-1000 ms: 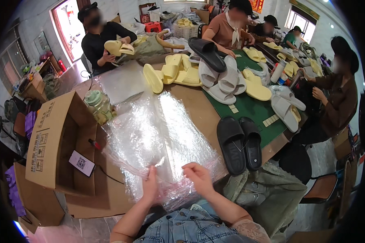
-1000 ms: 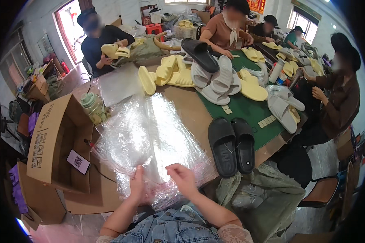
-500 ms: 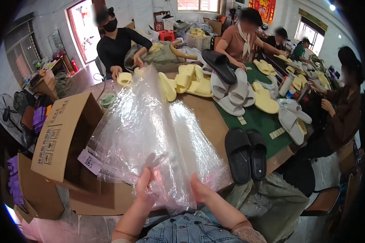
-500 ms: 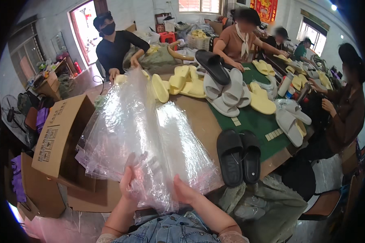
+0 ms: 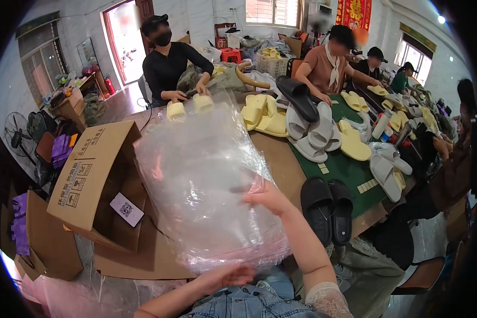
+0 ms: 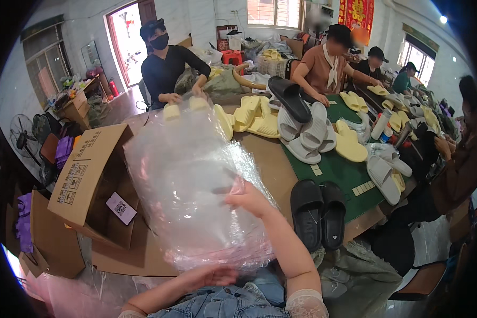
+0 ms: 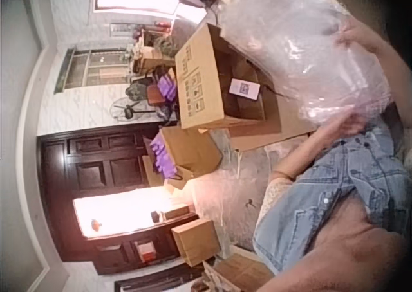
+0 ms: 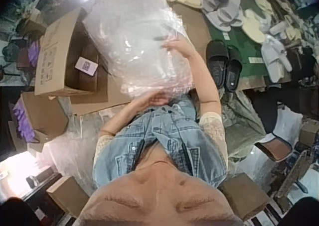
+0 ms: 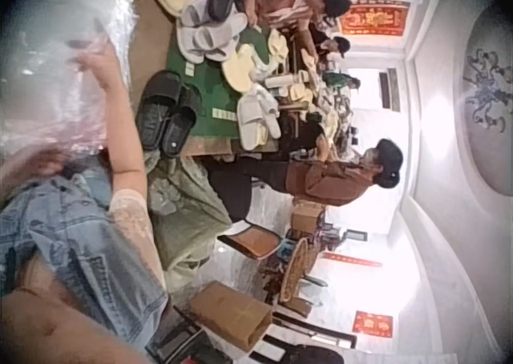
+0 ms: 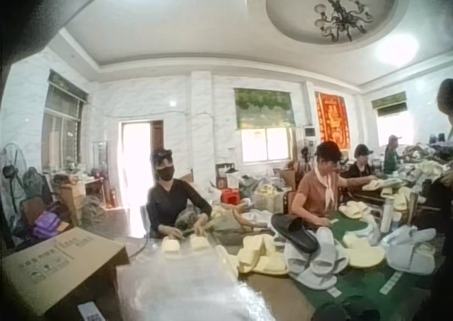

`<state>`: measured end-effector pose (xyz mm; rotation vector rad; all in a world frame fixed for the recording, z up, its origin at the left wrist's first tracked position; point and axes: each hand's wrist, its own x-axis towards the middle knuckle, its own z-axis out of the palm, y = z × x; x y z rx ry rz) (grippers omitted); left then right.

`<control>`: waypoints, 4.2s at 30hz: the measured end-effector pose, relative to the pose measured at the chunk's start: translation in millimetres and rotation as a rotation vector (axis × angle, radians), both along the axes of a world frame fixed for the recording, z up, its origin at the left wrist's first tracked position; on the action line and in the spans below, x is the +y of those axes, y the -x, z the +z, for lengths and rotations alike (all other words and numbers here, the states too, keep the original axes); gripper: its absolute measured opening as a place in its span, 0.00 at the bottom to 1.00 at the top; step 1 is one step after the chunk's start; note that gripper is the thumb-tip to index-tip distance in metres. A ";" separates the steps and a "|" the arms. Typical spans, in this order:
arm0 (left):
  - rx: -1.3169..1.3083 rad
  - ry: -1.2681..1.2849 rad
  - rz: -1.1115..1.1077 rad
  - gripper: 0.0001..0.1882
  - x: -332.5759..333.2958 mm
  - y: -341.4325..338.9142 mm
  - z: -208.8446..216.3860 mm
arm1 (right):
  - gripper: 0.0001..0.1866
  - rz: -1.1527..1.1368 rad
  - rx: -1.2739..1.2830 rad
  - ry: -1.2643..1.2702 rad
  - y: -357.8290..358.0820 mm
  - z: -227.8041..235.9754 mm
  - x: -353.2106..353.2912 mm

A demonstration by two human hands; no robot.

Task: The person wraps pairs of slippers in bubble wrap and places them into a cardboard box. The person handles slippers of various colors, including white, black, and yellow, picking them up from a pile on the table and wrapping them individually.

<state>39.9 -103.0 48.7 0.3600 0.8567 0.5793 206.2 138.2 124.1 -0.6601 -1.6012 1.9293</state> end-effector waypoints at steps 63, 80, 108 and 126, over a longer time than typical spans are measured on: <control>1.272 -1.074 0.316 0.17 108.0 26.3 7.0 | 0.14 0.028 -0.627 -1.045 -131.1 -24.7 -120.6; 1.185 -1.650 0.084 0.20 71.6 -10.8 47.5 | 0.14 -0.279 -0.716 -1.049 -47.8 -100.5 -95.6; 1.079 -1.606 -0.035 0.22 35.2 47.4 -0.8 | 0.13 0.422 -0.290 -0.330 -74.8 41.8 -139.5; 2.006 -0.217 1.317 0.11 110.0 376.5 -18.9 | 0.03 -0.629 -0.305 -0.633 17.3 -106.8 -55.1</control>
